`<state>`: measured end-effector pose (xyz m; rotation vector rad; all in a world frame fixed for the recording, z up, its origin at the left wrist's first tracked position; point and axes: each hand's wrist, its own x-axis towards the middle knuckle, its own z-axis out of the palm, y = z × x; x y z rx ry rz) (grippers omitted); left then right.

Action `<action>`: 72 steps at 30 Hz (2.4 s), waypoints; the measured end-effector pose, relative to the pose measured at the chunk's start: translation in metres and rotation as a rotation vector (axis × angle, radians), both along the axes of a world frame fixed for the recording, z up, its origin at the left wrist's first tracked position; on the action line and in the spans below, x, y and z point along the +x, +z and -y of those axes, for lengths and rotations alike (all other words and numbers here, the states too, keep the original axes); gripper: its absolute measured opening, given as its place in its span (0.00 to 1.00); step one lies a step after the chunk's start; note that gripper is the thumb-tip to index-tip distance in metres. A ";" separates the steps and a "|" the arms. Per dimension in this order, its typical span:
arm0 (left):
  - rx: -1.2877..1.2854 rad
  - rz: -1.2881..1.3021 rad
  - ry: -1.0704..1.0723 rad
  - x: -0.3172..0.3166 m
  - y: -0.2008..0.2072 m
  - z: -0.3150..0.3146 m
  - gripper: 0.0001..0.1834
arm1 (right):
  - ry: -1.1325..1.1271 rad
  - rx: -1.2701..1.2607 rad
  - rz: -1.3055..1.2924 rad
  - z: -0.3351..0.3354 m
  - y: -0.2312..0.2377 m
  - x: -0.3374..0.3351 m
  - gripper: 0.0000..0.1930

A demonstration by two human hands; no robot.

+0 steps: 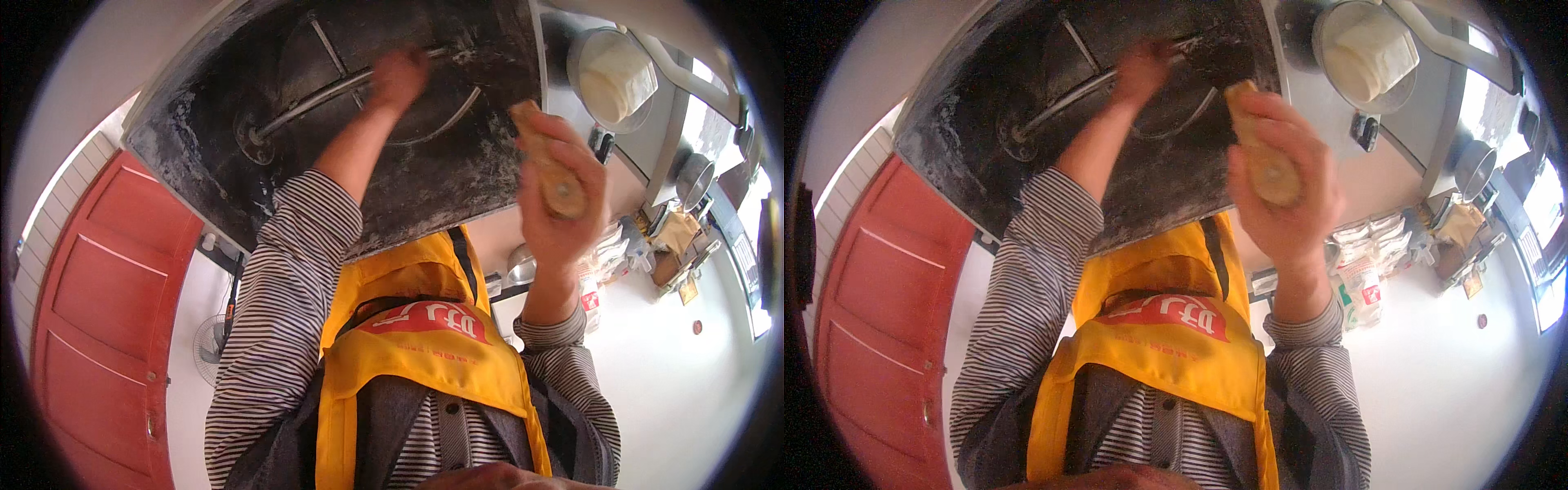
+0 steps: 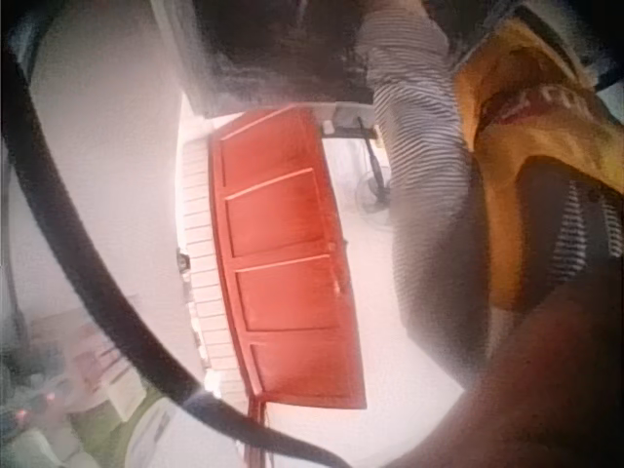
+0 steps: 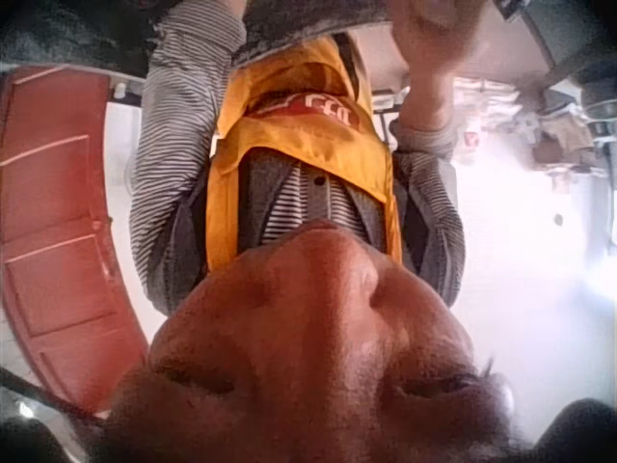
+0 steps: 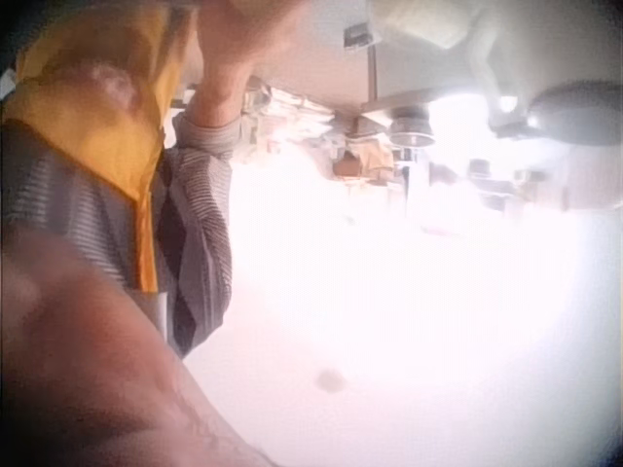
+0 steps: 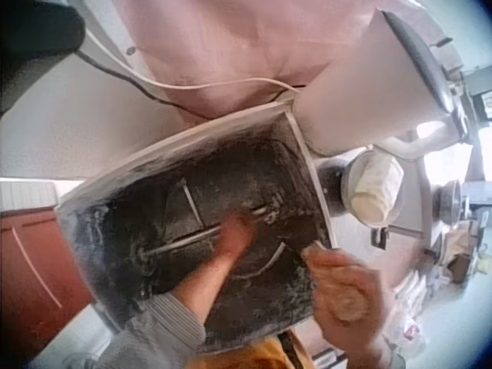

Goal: The person cleans the interior of a large industrial dough mixer using a small brush and a scraper. They scrub the sides and bottom of the mixing bowl and remove dough residue from the metal mixing arms.

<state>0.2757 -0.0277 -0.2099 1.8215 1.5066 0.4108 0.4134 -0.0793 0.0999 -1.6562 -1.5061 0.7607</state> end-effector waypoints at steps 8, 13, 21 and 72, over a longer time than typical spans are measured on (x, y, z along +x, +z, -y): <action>-0.265 -0.232 -0.481 -0.039 -0.080 -0.050 0.24 | -0.033 -0.050 -0.041 0.026 -0.008 0.003 0.20; -0.448 -0.371 -0.384 -0.017 -0.057 -0.065 0.22 | -0.064 -0.058 -0.030 0.028 -0.005 0.008 0.21; -0.252 -0.143 -0.460 -0.050 -0.065 -0.054 0.14 | -0.056 -0.152 -0.022 0.019 -0.023 0.001 0.18; -0.401 0.243 0.031 -0.053 -0.013 -0.032 0.13 | 0.111 -0.427 0.355 -0.050 -0.146 -0.039 0.15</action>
